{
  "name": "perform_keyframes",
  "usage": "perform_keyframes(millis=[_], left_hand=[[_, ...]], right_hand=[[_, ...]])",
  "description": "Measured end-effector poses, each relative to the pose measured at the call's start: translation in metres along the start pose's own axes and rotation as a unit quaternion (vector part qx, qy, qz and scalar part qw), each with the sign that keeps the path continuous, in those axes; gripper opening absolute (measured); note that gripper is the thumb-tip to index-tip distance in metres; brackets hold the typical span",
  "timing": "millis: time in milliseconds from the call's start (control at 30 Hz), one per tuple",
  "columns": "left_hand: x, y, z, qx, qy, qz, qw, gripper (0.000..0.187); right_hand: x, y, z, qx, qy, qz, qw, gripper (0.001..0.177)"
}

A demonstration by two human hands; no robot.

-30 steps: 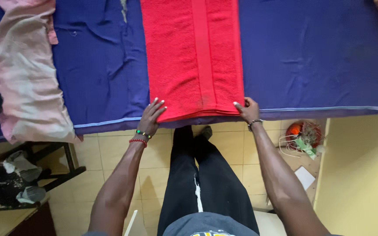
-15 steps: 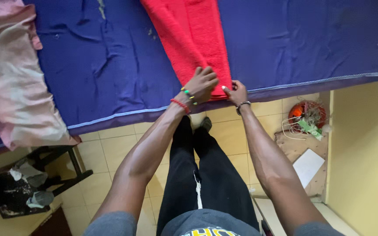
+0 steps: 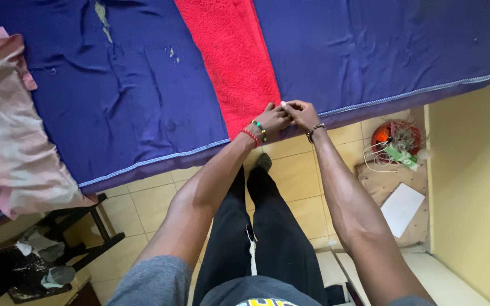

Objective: The person folds a red towel, a peach-colored towel, and a pink patterned towel on a bed with a blue sheet. Each towel is smoothed, folded into a compact rectangle, and stacked on the bed. The person then moves the folded towels to a pile of other linens on the floor.

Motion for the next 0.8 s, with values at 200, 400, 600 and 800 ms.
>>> perform_keyframes(millis=[200, 400, 600, 800], left_hand=[[0.005, -0.073, -0.046, 0.201, 0.024, -0.052, 0.978, 0.033], [-0.108, -0.172, -0.101, 0.335, -0.184, -0.013, 0.924, 0.032], [-0.299, -0.260, -0.076, 0.323, -0.434, 0.028, 0.841, 0.036], [-0.465, -0.343, 0.025, 0.251, -0.507, 0.086, 0.820, 0.071]], right_hand=[[-0.062, -0.015, 0.011, 0.148, -0.119, -0.234, 0.953, 0.036], [-0.153, 0.030, 0.090, 0.129, -0.193, -0.259, 0.938, 0.047], [-0.182, 0.084, 0.189, 0.083, -0.125, -0.332, 0.931, 0.066], [-0.180, 0.103, 0.199, 0.094, -0.153, -0.370, 0.911, 0.062]])
Point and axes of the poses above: each hand's wrist, its own z-axis towards the middle knuckle, its own y-axis out of the palm, x = y × z, the point moved 9 cm from there along z, towards the middle knuckle, and after that the axes turned 5 degrees about -x, right-handed, at the moved point
